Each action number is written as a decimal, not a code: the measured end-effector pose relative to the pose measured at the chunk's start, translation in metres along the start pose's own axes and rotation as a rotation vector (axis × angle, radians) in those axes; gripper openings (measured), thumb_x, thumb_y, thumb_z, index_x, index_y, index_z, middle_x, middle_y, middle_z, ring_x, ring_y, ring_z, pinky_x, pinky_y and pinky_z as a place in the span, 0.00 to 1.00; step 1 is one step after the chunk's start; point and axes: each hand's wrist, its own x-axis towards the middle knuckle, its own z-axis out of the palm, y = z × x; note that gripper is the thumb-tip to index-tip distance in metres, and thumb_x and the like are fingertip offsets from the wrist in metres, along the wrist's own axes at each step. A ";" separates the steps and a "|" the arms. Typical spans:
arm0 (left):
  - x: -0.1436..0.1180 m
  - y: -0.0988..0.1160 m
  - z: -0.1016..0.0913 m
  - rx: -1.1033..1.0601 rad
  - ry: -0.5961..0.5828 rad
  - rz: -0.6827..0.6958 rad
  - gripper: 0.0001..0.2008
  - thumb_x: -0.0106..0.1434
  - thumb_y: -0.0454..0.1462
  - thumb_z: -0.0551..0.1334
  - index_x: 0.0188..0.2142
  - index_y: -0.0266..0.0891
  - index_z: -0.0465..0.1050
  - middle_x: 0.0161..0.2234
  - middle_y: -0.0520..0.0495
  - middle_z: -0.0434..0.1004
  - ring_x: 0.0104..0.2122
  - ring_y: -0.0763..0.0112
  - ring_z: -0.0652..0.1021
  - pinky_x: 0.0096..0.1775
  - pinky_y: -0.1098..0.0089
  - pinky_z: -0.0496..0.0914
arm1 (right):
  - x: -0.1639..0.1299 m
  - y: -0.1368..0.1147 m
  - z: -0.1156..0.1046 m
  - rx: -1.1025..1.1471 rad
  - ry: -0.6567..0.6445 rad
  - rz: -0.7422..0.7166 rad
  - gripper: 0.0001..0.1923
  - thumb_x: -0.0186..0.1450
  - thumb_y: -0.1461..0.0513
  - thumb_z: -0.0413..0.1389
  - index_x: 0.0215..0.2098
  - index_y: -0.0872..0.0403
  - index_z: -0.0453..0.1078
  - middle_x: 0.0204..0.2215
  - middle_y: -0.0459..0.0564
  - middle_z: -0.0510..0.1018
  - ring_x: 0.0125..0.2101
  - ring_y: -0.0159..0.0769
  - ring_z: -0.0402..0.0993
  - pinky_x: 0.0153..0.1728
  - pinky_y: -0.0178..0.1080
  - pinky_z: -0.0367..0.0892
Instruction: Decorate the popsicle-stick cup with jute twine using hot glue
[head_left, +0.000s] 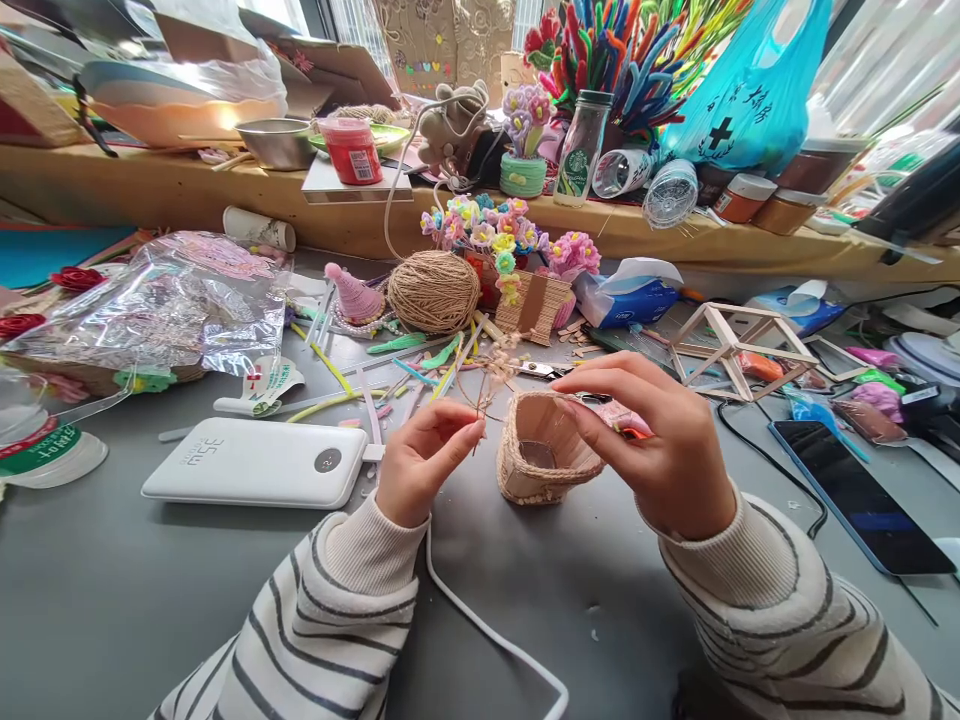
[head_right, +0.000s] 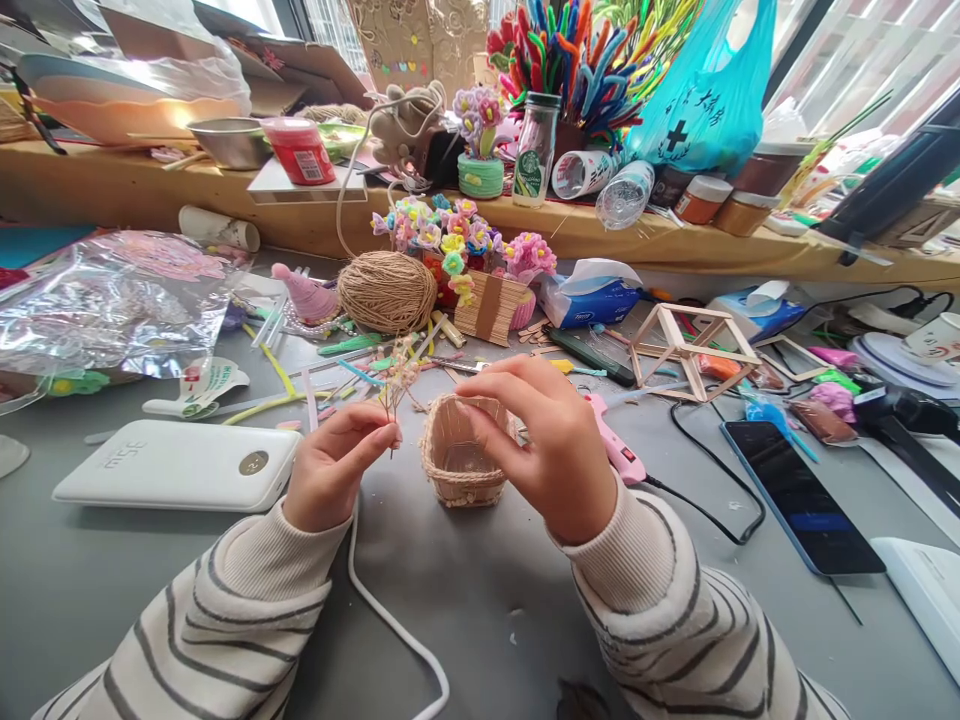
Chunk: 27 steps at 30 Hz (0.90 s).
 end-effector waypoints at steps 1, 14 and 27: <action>0.000 0.000 -0.001 -0.003 -0.029 0.015 0.04 0.52 0.36 0.67 0.27 0.39 0.74 0.23 0.52 0.71 0.24 0.76 0.71 0.27 0.75 0.67 | 0.000 -0.002 0.000 0.003 0.031 -0.007 0.07 0.60 0.67 0.55 0.37 0.54 0.72 0.33 0.49 0.76 0.37 0.33 0.72 0.39 0.39 0.69; -0.001 -0.002 -0.004 0.024 -0.218 0.179 0.03 0.56 0.33 0.64 0.29 0.42 0.76 0.24 0.51 0.72 0.27 0.73 0.71 0.31 0.72 0.66 | -0.002 -0.016 -0.006 -0.065 0.182 -0.051 0.09 0.56 0.67 0.60 0.36 0.52 0.73 0.43 0.52 0.71 0.45 0.40 0.69 0.41 0.44 0.71; -0.004 -0.001 0.000 0.046 -0.217 0.147 0.01 0.55 0.34 0.65 0.27 0.40 0.74 0.23 0.50 0.73 0.25 0.73 0.71 0.28 0.72 0.66 | -0.006 -0.020 0.005 -0.232 0.188 -0.192 0.07 0.55 0.67 0.61 0.34 0.54 0.74 0.45 0.53 0.70 0.46 0.40 0.66 0.45 0.44 0.69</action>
